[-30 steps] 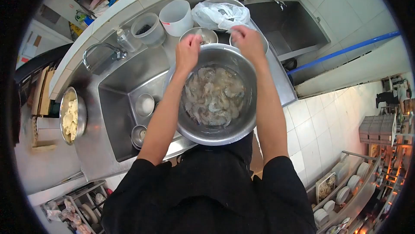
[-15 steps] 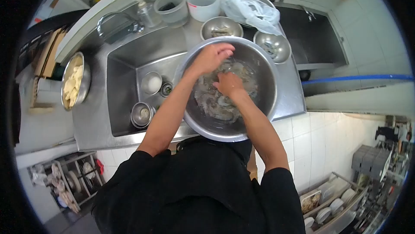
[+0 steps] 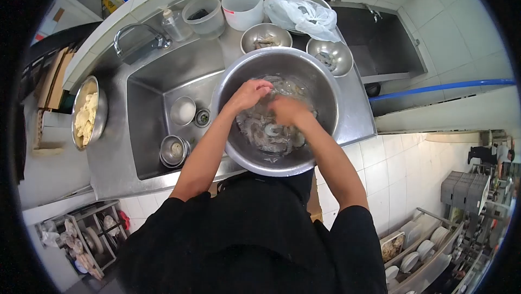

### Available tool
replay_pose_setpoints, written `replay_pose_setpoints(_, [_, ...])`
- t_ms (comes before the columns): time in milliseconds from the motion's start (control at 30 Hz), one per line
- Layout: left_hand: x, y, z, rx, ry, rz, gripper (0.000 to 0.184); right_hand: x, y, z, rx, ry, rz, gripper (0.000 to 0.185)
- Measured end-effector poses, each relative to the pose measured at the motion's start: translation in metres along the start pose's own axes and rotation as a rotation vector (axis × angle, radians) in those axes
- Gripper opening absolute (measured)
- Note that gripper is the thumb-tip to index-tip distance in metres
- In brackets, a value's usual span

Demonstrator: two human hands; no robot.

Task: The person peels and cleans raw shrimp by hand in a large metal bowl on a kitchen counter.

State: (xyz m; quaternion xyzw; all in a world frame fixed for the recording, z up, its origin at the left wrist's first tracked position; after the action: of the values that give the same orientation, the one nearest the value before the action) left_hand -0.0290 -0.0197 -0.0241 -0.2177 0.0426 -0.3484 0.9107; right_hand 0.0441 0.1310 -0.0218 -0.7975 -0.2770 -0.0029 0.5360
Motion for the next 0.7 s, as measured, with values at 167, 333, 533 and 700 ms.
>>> replay_pose_setpoints(167, [0.000, 0.012, -0.002, 0.141, -0.063, -0.054, 0.027, -0.003, 0.012, -0.008, 0.213, 0.049, -0.001, 0.015])
replay_pose_setpoints(333, [0.000, 0.007, -0.006, 0.176, -0.104, 0.007, 0.028, -0.005, -0.017, 0.016, -0.159, 0.092, 0.215, 0.009])
replay_pose_setpoints(533, [0.001, 0.007, 0.007, 0.668, -0.332, -0.063, 0.036, 0.002, -0.052, 0.027, -1.281, 0.112, 0.410, 0.021])
replay_pose_setpoints(700, [0.004, 0.006, 0.008, 0.961, -0.400, -0.205, 0.029, 0.004, -0.056, 0.026, -1.083, -0.067, 0.572, 0.023])
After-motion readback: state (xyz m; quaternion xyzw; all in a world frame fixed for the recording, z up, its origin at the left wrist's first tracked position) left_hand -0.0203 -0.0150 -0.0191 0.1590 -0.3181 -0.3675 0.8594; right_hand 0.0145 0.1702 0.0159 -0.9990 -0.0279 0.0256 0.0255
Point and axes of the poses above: each hand's wrist, its own x-axis away from the middle knuckle, its own y-axis out of the palm, z = x × y, the point moved 2 cm from there along -x, towards the middle knuckle, and after that the axes turned 2 degrees about x, right-handed, at the moved point
